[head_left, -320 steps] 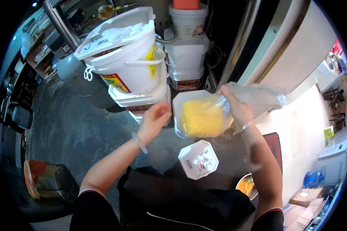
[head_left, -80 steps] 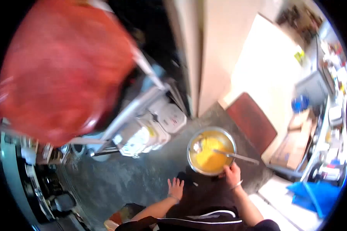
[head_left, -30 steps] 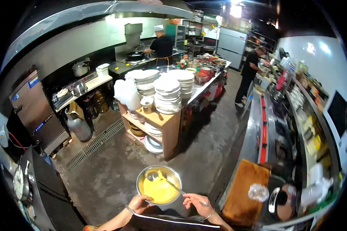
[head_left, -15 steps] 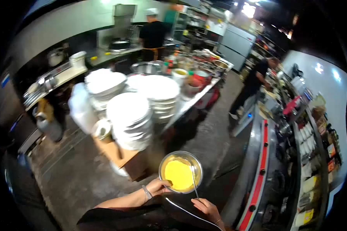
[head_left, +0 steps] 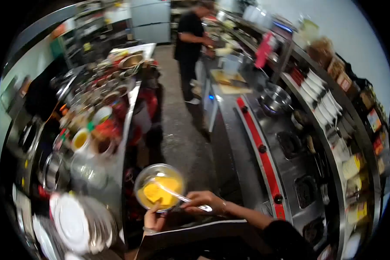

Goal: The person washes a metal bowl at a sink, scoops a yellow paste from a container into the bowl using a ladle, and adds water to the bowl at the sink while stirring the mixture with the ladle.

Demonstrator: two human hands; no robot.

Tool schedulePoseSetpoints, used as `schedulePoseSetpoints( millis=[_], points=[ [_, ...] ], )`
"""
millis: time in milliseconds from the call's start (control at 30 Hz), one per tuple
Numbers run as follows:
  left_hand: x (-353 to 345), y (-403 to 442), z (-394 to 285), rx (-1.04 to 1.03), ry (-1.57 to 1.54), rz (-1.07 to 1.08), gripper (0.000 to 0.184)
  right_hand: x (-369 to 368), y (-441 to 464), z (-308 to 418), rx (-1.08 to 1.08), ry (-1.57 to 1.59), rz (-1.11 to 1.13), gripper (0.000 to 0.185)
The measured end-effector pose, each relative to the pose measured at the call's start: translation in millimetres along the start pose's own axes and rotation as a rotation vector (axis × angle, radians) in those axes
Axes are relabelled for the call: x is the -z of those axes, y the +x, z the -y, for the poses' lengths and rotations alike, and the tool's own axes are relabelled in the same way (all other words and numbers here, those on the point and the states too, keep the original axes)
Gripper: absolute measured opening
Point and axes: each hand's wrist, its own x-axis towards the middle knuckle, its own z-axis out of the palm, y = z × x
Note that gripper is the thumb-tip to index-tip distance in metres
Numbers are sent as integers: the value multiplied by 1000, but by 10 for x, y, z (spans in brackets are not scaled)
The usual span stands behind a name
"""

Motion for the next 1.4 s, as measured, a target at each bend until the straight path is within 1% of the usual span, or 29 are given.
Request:
schedulePoseSetpoints(
  millis=[33,67,100,133,167,233,300,333,400,467,500,533,600,633,667,733,767,800,867,900,933,1000,1067,1133,1200,1233,1333,1367,1400],
  points=[
    [-125,140,-217,24,51,-54,36,113,234,-219,-14,42,7,17],
    [-56,389,-317,-18,35,5,36,235,482,-429,-1,114,58,19],
    [-256,872,-427,-13,24,41,37,635,788,-683,-6,97,80,19],
    [-353,1113,-544,-31,-16,71,37,788,1040,-837,-5,78,139,18],
    [-522,1327,-636,-74,-42,23,37,950,1231,-994,2,36,126,18],
    [-806,1952,-858,-75,-15,-1,37,1280,1662,-1373,21,-1,121,18],
    [-924,2462,-1123,-64,-8,-23,37,1550,2054,-1549,4,26,46,17],
    [-1003,3018,-1387,-48,16,66,36,1817,2455,-1882,-17,37,1,17],
    [-1355,3540,-1769,55,273,-64,34,2190,2840,-2024,-85,5,-32,17],
    [-1662,4242,-2025,116,122,27,33,2709,3258,-2261,-133,-42,-52,18],
    [-1940,4477,-2145,86,75,-11,33,2924,3430,-2374,-141,-63,-61,19],
    [-2018,4821,-2258,156,12,64,34,3134,3614,-2536,-145,-83,-76,19],
    [-2380,5470,-2436,187,-41,88,34,3611,3937,-2833,-209,-70,-129,20],
    [-2602,5818,-2534,164,-72,107,34,3837,4124,-3020,-246,-70,-188,18],
    [-2802,6114,-2715,226,-39,97,32,4086,4333,-3180,-253,-148,-197,15],
    [-3199,6709,-2969,207,3,107,31,4470,4673,-3675,-209,-115,-299,13],
    [-3311,7087,-3059,150,25,129,30,4680,4884,-3913,-253,11,-370,13],
    [-3449,7382,-3232,180,141,71,30,4936,5152,-4132,-173,-14,-373,14],
    [-3762,8014,-3480,143,57,102,30,5465,5788,-4472,-172,-5,-372,15],
    [-3960,8273,-3637,121,14,123,30,5741,6094,-4731,-68,-64,-343,16],
    [-4080,8536,-3828,132,7,82,31,5961,6453,-4881,-73,8,-353,15],
    [-4415,8925,-4220,51,3,27,32,6431,7154,-5095,-126,43,-272,15],
    [-4578,9376,-4588,-43,-58,11,33,6821,7906,-5367,-18,-5,-212,16],
    [-4895,9625,-5057,-73,-86,-40,35,7100,8607,-5662,101,28,-174,18],
    [-5231,9995,-5480,-216,-140,-21,38,7347,9309,-5934,108,147,-159,20],
    [-5265,10245,-5649,-271,-157,1,40,7480,9651,-6077,148,154,-93,22],
    [-5273,11004,-6162,-463,-84,-72,40,7812,10606,-6652,212,219,-5,22],
    [-5483,11251,-6317,-484,-157,-110,40,7959,10871,-6866,173,220,48,21],
    [-5616,11527,-6475,-549,-158,-117,40,8089,11163,-7131,306,224,34,20]
  ],
)
